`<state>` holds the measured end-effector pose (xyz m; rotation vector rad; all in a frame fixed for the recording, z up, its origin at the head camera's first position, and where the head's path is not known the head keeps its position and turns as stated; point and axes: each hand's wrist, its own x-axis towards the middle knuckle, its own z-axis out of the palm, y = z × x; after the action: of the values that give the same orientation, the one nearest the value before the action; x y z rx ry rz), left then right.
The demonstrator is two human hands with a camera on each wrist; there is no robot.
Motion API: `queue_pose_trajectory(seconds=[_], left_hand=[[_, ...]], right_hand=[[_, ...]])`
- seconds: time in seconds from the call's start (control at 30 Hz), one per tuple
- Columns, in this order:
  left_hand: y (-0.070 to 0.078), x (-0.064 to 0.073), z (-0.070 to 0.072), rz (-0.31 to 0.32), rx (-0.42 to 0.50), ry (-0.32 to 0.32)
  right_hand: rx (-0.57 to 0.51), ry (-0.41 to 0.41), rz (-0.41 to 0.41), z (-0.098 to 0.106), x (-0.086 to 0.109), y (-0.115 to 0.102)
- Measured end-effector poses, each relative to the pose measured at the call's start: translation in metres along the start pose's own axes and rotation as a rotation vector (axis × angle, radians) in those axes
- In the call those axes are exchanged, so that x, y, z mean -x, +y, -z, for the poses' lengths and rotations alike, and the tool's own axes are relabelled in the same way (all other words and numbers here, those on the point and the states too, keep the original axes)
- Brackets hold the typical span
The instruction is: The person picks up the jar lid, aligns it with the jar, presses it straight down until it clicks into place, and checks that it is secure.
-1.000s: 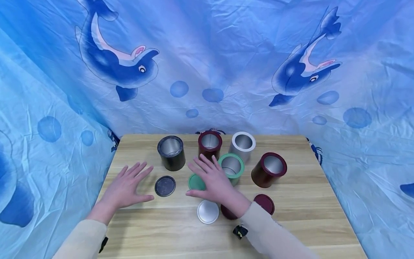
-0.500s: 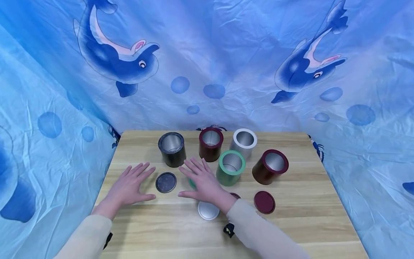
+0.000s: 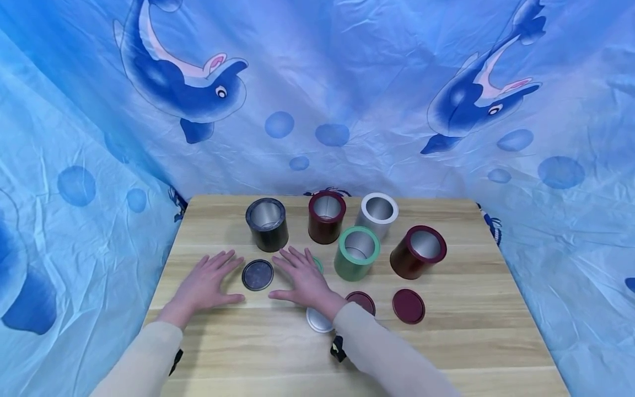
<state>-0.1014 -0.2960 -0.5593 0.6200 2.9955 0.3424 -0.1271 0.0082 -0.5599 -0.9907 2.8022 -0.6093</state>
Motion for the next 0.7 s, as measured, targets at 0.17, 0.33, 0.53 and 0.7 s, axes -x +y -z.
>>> queue_pose_trajectory(seconds=[0.17, 0.33, 0.53, 0.7], left_hand=[[0.001, -0.003, -0.005, 0.011, 0.021, -0.022], [-0.002, -0.008, -0.013, 0.020, 0.038, -0.014], [-0.003, -0.009, -0.023, 0.027, 0.054, -0.005], [-0.006, -0.008, -0.022, 0.044, 0.047, -0.010]], right_hand=[[0.007, -0.025, -0.037, -0.011, -0.005, 0.001], [0.003, -0.024, -0.054, -0.019, -0.010, 0.004], [0.049, -0.019, -0.053, -0.032, -0.011, 0.006], [0.043, -0.011, -0.065, -0.041, -0.016, 0.005]])
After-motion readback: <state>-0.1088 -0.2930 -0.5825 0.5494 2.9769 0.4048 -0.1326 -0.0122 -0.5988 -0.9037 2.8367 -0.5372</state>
